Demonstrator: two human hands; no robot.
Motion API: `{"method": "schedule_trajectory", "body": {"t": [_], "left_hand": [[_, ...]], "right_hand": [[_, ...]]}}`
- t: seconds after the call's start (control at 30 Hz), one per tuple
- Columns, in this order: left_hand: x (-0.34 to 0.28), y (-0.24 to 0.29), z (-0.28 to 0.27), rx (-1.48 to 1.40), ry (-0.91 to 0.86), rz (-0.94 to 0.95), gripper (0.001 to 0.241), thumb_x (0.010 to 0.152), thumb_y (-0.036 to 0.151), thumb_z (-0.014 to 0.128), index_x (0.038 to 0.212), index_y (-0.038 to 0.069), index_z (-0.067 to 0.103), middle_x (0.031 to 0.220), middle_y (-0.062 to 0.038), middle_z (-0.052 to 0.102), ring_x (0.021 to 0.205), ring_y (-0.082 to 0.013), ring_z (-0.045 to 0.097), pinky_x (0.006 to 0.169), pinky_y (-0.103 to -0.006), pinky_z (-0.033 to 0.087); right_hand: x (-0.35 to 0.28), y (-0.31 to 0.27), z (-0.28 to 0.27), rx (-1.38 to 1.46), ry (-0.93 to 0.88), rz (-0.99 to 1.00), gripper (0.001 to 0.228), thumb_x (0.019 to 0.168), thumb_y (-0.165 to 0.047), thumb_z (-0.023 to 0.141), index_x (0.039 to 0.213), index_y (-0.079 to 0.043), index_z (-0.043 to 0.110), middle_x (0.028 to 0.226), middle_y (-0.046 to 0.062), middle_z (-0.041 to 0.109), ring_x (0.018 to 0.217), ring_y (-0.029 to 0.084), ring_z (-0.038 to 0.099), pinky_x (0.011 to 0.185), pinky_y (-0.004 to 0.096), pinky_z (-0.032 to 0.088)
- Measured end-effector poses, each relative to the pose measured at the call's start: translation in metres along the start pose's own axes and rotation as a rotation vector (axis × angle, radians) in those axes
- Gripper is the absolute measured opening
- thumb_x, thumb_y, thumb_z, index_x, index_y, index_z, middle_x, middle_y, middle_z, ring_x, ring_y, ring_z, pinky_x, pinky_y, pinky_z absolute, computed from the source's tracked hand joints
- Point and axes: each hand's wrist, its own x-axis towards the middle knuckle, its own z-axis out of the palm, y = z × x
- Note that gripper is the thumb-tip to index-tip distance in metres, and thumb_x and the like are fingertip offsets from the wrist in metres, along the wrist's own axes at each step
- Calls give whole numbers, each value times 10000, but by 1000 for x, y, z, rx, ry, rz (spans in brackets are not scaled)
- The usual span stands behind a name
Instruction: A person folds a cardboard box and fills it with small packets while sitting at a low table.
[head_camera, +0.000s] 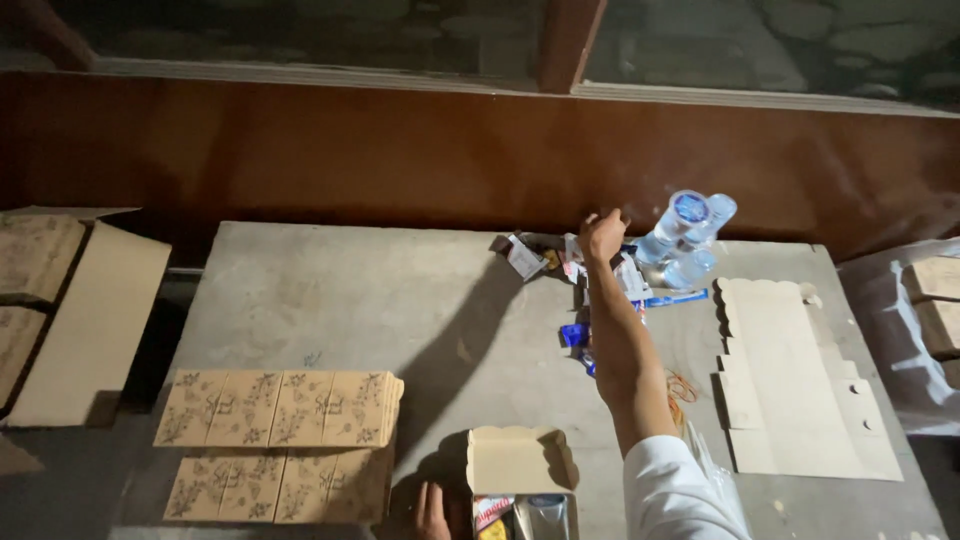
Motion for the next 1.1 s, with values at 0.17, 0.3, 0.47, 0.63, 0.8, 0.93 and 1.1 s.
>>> {"method": "schedule_trajectory", "body": {"t": [0.17, 0.3, 0.47, 0.63, 0.8, 0.93, 1.1], "left_hand": [[26, 6, 35, 6, -343, -127, 361, 874, 98, 630, 1218, 188, 692, 1212, -129, 691, 1073, -295, 686, 956, -390, 539], [75, 35, -22, 128, -316, 115, 463, 909, 404, 638, 1272, 118, 665, 1246, -109, 693, 917, -312, 706, 807, -461, 538], [99, 48, -26, 160, -258, 181, 120, 872, 57, 558, 912, 134, 642, 940, -39, 664, 775, -290, 607, 698, -416, 489], [68, 27, 11, 113, -312, 53, 319, 919, 434, 678, 1113, 181, 673, 1245, -43, 710, 1127, -218, 691, 923, -335, 564], [88, 39, -3, -219, -340, -187, 267, 895, 264, 703, 1107, 107, 655, 1151, -151, 700, 1082, -347, 684, 889, -452, 568], [104, 55, -7, -611, -180, -502, 204, 953, 192, 625, 1138, 130, 685, 1047, -124, 721, 947, -327, 708, 812, -400, 572], [116, 149, -90, -721, -149, -392, 302, 952, 238, 659, 1233, 126, 661, 1083, -134, 676, 1012, -316, 678, 880, -374, 562]], "right_hand": [[-45, -10, -44, 142, 134, -55, 306, 926, -303, 548, 1022, -13, 566, 1074, 240, 540, 958, 480, 592, 836, 566, 481], [-127, -14, -101, 629, 198, -141, 161, 920, -214, 538, 921, -76, 622, 1012, 100, 666, 984, 259, 618, 916, 389, 449], [-236, 24, -159, 862, 113, 28, 279, 1035, -323, 458, 839, -125, 455, 821, 39, 482, 771, 181, 491, 747, 380, 424], [-312, 80, -195, 1231, -74, 349, 102, 982, -261, 510, 909, -190, 506, 767, 32, 558, 617, 132, 504, 518, 254, 412], [-347, 110, -224, 1286, -225, 497, 176, 1018, -333, 547, 920, -218, 457, 650, 48, 522, 487, 170, 499, 405, 257, 357], [-400, 69, -306, 1468, -559, 581, 505, 930, -691, 600, 1011, -234, 400, 642, -76, 281, 492, 79, 276, 438, 215, 222], [-433, 74, -313, 1514, -720, 589, 410, 902, -561, 690, 965, -196, 516, 761, -12, 487, 601, 147, 479, 481, 225, 343]]}}
